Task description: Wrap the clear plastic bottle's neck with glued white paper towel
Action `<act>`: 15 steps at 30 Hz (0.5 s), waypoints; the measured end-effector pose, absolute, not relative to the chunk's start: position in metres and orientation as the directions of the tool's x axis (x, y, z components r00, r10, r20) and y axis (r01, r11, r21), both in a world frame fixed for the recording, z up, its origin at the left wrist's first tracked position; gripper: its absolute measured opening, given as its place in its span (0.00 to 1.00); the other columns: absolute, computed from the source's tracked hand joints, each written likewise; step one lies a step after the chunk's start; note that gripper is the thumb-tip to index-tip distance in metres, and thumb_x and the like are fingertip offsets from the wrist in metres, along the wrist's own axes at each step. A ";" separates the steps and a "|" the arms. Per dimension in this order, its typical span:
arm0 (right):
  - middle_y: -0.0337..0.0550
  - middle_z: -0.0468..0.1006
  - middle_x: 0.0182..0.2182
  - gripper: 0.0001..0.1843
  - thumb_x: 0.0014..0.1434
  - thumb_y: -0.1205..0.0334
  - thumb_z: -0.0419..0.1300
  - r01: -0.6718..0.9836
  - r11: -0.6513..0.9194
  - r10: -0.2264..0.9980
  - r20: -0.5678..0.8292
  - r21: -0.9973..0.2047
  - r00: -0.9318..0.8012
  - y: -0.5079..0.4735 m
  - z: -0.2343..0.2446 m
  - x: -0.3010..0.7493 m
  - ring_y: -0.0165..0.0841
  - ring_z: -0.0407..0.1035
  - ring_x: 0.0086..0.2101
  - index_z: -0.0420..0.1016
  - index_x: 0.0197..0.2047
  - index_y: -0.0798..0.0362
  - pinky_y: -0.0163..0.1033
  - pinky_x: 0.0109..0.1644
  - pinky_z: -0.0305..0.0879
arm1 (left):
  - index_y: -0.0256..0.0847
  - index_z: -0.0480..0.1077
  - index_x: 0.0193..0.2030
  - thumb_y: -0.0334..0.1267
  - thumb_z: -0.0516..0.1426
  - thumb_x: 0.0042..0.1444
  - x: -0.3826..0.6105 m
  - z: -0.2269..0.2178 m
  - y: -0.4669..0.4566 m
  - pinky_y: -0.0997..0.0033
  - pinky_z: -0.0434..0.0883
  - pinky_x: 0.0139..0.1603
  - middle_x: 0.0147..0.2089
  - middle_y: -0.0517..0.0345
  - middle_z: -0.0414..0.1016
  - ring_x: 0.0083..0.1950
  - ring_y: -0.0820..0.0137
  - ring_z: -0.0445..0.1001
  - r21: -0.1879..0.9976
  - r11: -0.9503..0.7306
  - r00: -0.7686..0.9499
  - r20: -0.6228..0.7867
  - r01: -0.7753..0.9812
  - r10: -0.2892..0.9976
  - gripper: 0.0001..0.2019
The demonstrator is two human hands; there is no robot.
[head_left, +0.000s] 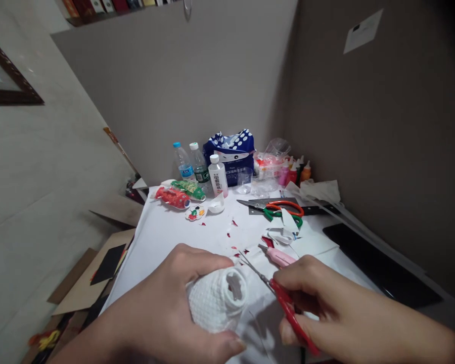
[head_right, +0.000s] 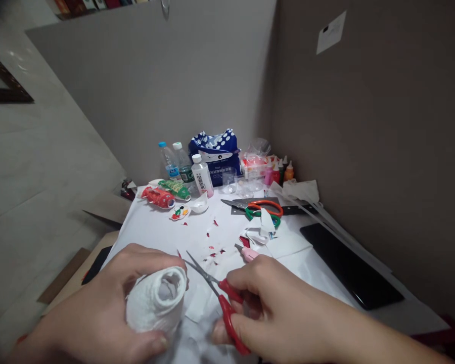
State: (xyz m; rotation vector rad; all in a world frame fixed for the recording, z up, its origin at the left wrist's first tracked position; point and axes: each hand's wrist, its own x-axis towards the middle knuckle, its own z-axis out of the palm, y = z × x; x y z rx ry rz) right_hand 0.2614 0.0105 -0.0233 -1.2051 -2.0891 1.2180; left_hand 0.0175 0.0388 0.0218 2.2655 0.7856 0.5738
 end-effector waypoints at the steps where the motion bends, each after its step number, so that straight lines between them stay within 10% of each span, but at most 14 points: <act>1: 0.34 0.65 0.18 0.12 0.54 0.58 0.60 0.470 0.243 0.844 -0.054 -0.848 -0.534 0.009 -0.022 0.261 0.27 0.58 0.21 0.68 0.22 0.52 0.31 0.23 0.54 | 0.41 0.72 0.31 0.38 0.65 0.42 0.019 0.023 0.038 0.79 0.69 0.29 0.25 0.65 0.72 0.25 0.74 0.70 0.686 -0.625 0.719 0.212 0.374 0.662 0.09; 15: 0.34 0.65 0.16 0.15 0.56 0.50 0.62 0.601 0.382 0.857 0.026 -0.702 -0.514 0.003 -0.013 0.259 0.29 0.59 0.22 0.72 0.25 0.51 0.33 0.29 0.60 | 0.43 0.64 0.36 0.39 0.65 0.42 0.021 0.015 0.035 0.73 0.65 0.23 0.24 0.65 0.69 0.22 0.73 0.66 0.322 -0.840 0.696 0.471 0.437 0.542 0.16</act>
